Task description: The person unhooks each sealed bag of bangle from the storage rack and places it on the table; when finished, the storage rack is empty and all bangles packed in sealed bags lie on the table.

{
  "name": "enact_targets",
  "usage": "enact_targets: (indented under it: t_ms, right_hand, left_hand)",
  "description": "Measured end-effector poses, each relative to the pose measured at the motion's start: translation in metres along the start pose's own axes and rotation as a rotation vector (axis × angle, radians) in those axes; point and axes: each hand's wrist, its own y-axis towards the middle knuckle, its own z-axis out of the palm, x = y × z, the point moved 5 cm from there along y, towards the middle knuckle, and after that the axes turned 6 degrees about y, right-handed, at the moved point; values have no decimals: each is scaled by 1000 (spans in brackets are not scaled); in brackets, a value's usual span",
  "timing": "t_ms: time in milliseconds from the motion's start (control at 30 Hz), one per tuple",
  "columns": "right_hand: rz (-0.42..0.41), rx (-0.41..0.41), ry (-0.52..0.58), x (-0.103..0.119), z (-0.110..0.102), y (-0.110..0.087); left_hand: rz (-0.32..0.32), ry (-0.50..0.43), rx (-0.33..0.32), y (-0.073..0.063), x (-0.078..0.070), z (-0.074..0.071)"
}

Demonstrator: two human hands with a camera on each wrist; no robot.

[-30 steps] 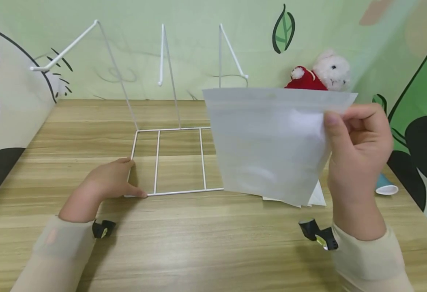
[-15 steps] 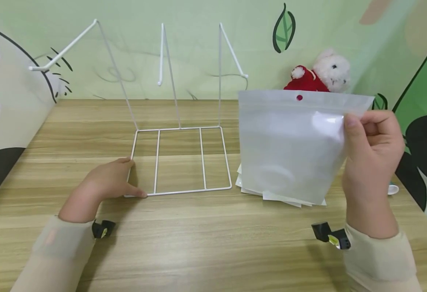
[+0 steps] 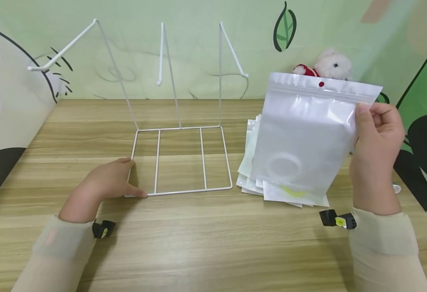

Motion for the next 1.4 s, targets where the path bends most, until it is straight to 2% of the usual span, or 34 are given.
enact_targets:
  t_ms: [167, 400, 700, 900, 1200, 1400]
  right_hand:
    - [41, -18, 33, -6, -3, 10]
    - [143, -14, -90, -16, -7, 20]
    - [368, -34, -195, -42, -21, 41]
    - [513, -32, -285, -55, -34, 47]
    - [549, 5, -329, -66, -40, 50]
    - [584, 38, -432, -72, -41, 48]
  left_hand:
    - [-1, -2, 5, 1, 0, 0]
    - [-3, 3, 7, 2, 1, 1]
    - [-8, -1, 12, 3, 2, 2]
    - [-17, 0, 24, 2, 1, 2]
    - [-18, 2, 13, 3, 2, 2]
    - [-16, -4, 14, 2, 2, 1]
